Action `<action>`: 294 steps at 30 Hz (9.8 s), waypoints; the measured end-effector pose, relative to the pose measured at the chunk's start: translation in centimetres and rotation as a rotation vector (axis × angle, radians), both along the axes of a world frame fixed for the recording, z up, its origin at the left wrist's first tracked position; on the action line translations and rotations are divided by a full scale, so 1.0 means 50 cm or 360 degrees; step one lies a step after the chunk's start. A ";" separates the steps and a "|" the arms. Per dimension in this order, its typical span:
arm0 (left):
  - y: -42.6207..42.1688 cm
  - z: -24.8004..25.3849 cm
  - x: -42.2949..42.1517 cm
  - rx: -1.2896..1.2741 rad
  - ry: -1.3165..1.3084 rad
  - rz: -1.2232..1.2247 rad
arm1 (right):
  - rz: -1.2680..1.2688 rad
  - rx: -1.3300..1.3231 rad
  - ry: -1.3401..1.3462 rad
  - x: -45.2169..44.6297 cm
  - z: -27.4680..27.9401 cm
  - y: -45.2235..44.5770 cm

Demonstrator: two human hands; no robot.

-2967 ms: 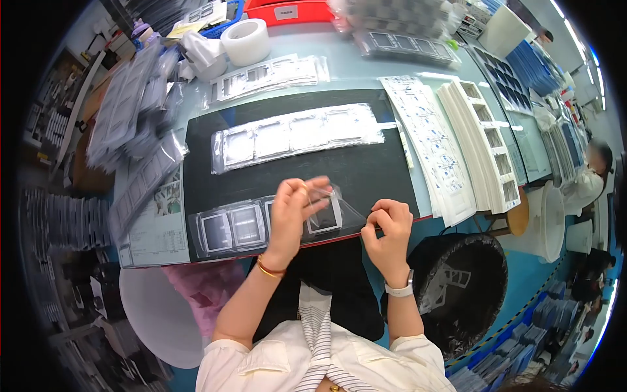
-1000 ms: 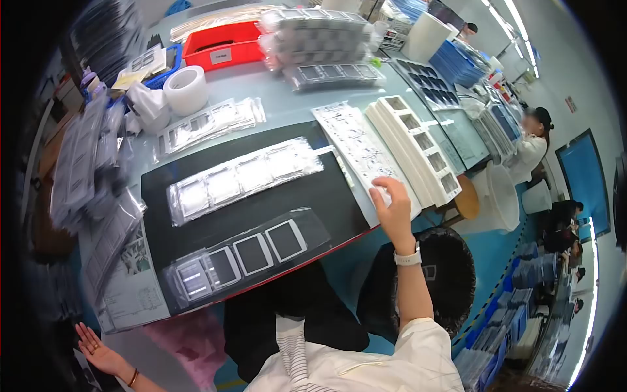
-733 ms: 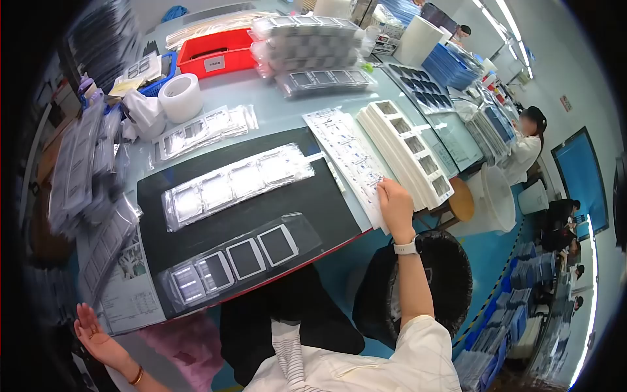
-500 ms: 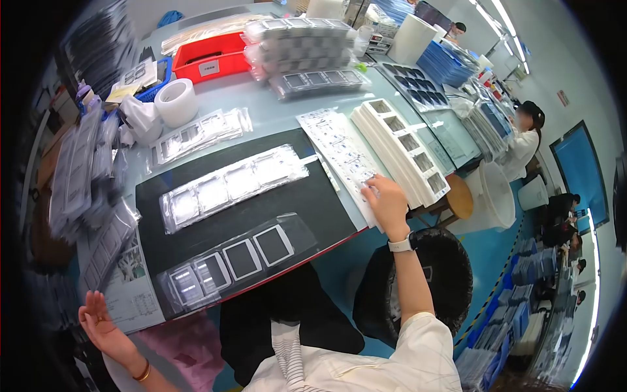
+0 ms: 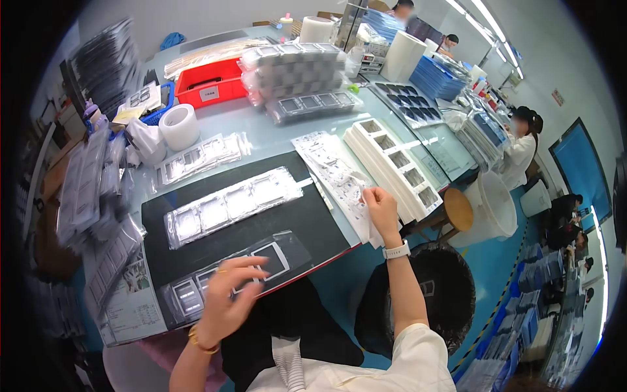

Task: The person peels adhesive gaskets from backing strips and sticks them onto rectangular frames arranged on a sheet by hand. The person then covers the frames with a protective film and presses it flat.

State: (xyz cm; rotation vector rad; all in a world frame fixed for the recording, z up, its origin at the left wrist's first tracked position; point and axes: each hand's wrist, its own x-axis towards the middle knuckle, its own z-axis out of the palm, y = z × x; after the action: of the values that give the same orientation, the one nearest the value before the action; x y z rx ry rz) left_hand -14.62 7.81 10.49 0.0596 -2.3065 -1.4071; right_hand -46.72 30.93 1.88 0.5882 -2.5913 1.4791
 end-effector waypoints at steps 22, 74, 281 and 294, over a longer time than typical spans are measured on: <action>0.140 -0.195 -0.470 -0.1321 -0.0418 -0.0142 | 0.0461 -0.1380 0.0109 0.067 0.220 0.185; 0.150 -0.104 0.017 0.0038 -0.0407 -0.0556 | 0.1887 0.0727 -0.0666 0.239 0.179 0.028; 0.042 -0.151 -0.036 -0.0739 -0.0623 0.0743 | 0.1097 0.0105 0.0333 0.246 -0.038 -0.203; 0.038 -0.148 -0.040 -0.0931 -0.0722 0.0665 | 0.0995 0.0335 0.0773 0.251 -0.018 -0.182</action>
State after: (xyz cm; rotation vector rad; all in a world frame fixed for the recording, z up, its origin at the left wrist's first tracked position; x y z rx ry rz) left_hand -16.62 9.72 3.11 0.6951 -2.7596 -0.5184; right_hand -34.17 21.84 0.99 1.6623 -2.2730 0.9815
